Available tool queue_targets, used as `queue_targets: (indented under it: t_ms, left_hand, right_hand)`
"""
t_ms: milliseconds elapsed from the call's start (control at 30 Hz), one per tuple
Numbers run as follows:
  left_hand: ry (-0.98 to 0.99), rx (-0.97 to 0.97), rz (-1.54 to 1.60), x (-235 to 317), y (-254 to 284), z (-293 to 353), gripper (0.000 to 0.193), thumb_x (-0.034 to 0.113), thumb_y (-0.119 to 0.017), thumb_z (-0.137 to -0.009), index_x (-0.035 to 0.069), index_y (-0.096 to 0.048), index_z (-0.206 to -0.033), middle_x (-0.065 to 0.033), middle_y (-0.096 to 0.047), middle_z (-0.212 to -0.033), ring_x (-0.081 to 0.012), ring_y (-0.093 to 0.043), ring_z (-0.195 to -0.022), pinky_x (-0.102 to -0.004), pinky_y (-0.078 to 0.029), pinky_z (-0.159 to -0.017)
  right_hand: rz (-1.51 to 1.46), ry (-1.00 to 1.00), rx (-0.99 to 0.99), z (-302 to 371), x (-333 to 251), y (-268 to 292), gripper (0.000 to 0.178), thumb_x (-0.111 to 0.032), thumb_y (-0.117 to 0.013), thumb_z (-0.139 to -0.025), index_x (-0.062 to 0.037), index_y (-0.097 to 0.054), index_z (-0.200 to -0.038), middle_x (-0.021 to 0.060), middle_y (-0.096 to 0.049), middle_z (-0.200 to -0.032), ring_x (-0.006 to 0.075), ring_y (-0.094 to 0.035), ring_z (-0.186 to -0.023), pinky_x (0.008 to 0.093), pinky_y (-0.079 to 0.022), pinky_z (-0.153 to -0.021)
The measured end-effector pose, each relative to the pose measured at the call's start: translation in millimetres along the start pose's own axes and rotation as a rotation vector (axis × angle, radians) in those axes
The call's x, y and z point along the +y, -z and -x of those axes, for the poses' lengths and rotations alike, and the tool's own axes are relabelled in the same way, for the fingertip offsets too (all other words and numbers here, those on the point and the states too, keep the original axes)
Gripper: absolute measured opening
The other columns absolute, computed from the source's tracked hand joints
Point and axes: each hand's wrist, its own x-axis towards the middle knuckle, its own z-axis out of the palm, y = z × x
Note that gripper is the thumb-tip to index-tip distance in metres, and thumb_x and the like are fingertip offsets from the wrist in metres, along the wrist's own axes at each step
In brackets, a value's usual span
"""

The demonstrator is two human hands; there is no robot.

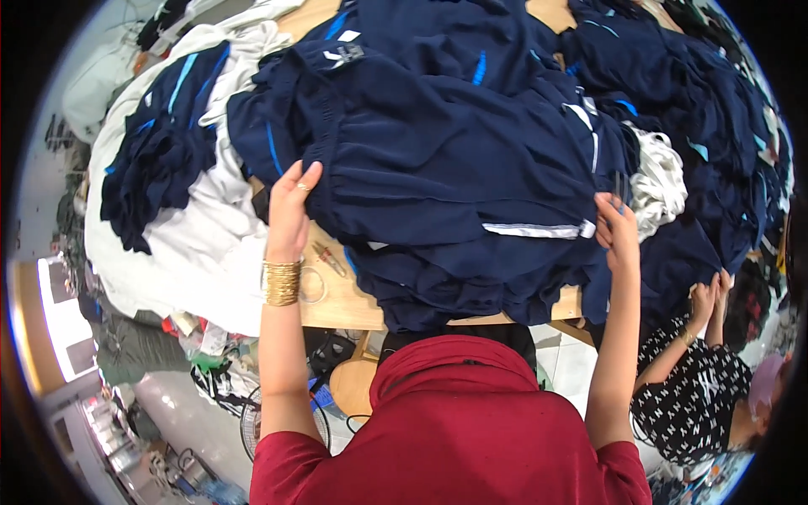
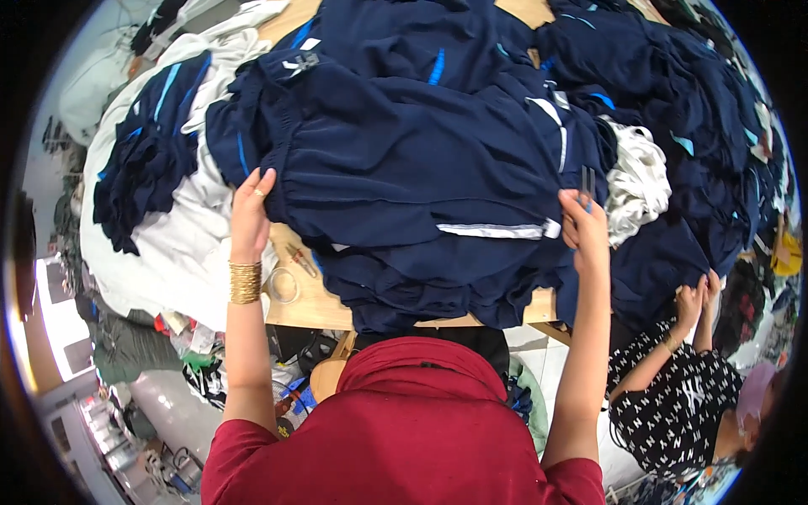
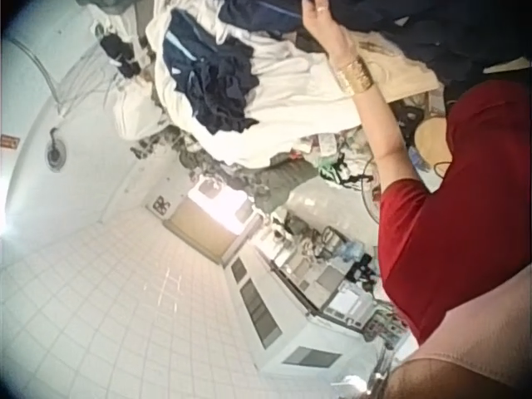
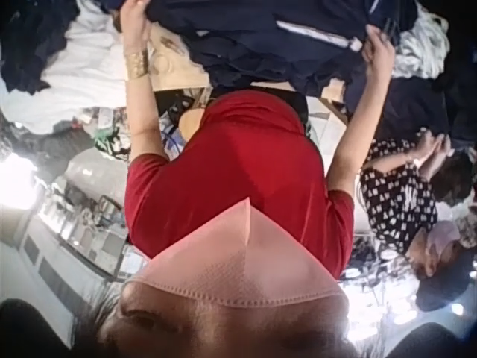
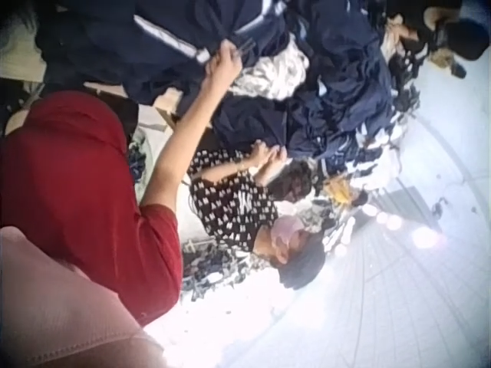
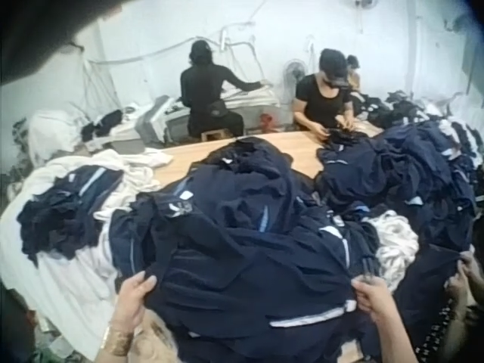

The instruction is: Trimming excess threads from navy blue trousers using thread snippers in a garment factory.

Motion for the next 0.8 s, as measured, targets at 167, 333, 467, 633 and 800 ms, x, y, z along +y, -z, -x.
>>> queue_targets:
  t_ms: [167, 333, 467, 633, 800]
  left_hand:
    - [0.005, 0.060, 0.005, -2, 8, 8, 0.031, 0.012, -0.056, -0.092, -0.006, -0.055, -0.117, -0.0055, -0.063, -0.111, -0.0106, -0.059, -0.099, -0.0222, -0.043, -0.090]
    - [0.091, 0.143, -0.018, 2, 7, 17, 0.035, 0.008, -0.057, -0.089, -0.008, -0.052, -0.120, -0.0082, -0.062, -0.112, -0.0136, -0.057, -0.104, -0.0244, -0.041, -0.093]
    - [0.092, 0.173, 0.100, -6, 33, 31, 0.042, 0.009, -0.056, -0.087, -0.011, -0.046, -0.122, -0.0121, -0.059, -0.113, -0.0171, -0.055, -0.108, -0.0300, -0.039, -0.097]
    - [0.120, 0.031, 0.021, 1, 30, 56, 0.034, 0.005, -0.052, -0.082, -0.006, -0.055, -0.113, -0.0082, -0.061, -0.110, -0.0149, -0.055, -0.104, -0.0283, -0.039, -0.095]
    - [0.393, -0.176, -0.360, -24, 90, 92, 0.032, 0.004, -0.056, -0.079, 0.000, -0.057, -0.110, 0.0021, -0.060, -0.087, -0.0039, -0.054, -0.084, -0.0199, -0.042, -0.075]
  right_hand:
    - [-0.145, -0.019, 0.000, 2, 7, 12, 0.009, -0.016, -0.063, -0.087, -0.0103, -0.056, -0.088, -0.0043, -0.047, -0.065, 0.0030, -0.028, -0.036, 0.0201, -0.019, -0.034]
    - [-0.173, -0.041, 0.078, 4, 10, 20, 0.010, -0.013, -0.063, -0.086, -0.0102, -0.058, -0.093, -0.0059, -0.047, -0.064, 0.0036, -0.025, -0.035, 0.0202, -0.018, -0.033]
    - [-0.099, -0.016, 0.075, 14, 7, 13, 0.015, -0.010, -0.063, -0.085, -0.0060, -0.057, -0.098, -0.0053, -0.045, -0.063, 0.0031, -0.028, -0.035, 0.0207, -0.020, -0.035]
    - [-0.035, -0.017, 0.054, 23, 11, 17, 0.013, -0.005, -0.061, -0.084, -0.0043, -0.059, -0.097, -0.0073, -0.040, -0.055, 0.0013, -0.027, -0.035, 0.0200, -0.019, -0.034]
    - [0.020, -0.097, 0.001, 41, 20, 36, 0.011, -0.003, -0.059, -0.083, -0.0045, -0.059, -0.094, -0.0074, -0.041, -0.054, 0.0009, -0.028, -0.035, 0.0196, -0.018, -0.033]
